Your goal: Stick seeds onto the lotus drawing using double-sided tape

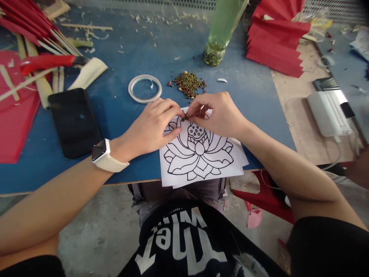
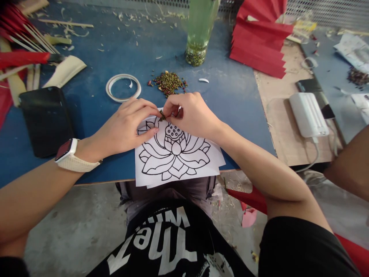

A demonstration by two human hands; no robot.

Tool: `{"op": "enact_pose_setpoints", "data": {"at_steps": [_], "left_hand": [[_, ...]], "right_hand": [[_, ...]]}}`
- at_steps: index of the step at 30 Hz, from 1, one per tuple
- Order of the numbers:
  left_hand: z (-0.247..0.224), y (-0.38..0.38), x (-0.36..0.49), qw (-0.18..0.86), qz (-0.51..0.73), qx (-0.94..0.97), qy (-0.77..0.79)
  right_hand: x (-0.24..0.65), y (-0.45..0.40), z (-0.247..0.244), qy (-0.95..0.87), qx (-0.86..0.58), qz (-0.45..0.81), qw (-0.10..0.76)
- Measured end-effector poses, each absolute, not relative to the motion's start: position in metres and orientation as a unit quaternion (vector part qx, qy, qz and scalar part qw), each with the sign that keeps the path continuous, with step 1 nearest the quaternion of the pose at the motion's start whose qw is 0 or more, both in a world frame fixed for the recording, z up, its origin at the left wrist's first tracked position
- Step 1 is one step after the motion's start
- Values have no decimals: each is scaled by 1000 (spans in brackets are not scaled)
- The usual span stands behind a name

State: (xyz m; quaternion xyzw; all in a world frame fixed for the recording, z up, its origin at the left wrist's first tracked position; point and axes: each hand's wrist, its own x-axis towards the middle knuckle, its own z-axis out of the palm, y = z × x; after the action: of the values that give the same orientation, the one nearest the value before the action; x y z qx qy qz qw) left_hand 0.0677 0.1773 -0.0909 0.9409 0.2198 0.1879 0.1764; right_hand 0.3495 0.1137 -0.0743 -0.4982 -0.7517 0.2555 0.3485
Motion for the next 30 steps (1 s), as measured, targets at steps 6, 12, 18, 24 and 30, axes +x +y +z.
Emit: {"op": "enact_pose_setpoints", "data": {"at_steps": [6,12,18,24,30], "left_hand": [[-90,177,68,180,185,940,221],[-91,176,69,171,193,940,221],[-90,176,69,179,188,939,226],[-89,175,70,179,186,939,229],[-90,176,69,172,190,940,227]], "right_hand": [[348,113,-74,-743,-527,248,331],[346,112,-73,-734,-536,251,331],[345,113,-72,-727,-547,259,324],[342,113,-75,-722,-548,259,335],[341,113,-77,-718,-545,263,343]]}}
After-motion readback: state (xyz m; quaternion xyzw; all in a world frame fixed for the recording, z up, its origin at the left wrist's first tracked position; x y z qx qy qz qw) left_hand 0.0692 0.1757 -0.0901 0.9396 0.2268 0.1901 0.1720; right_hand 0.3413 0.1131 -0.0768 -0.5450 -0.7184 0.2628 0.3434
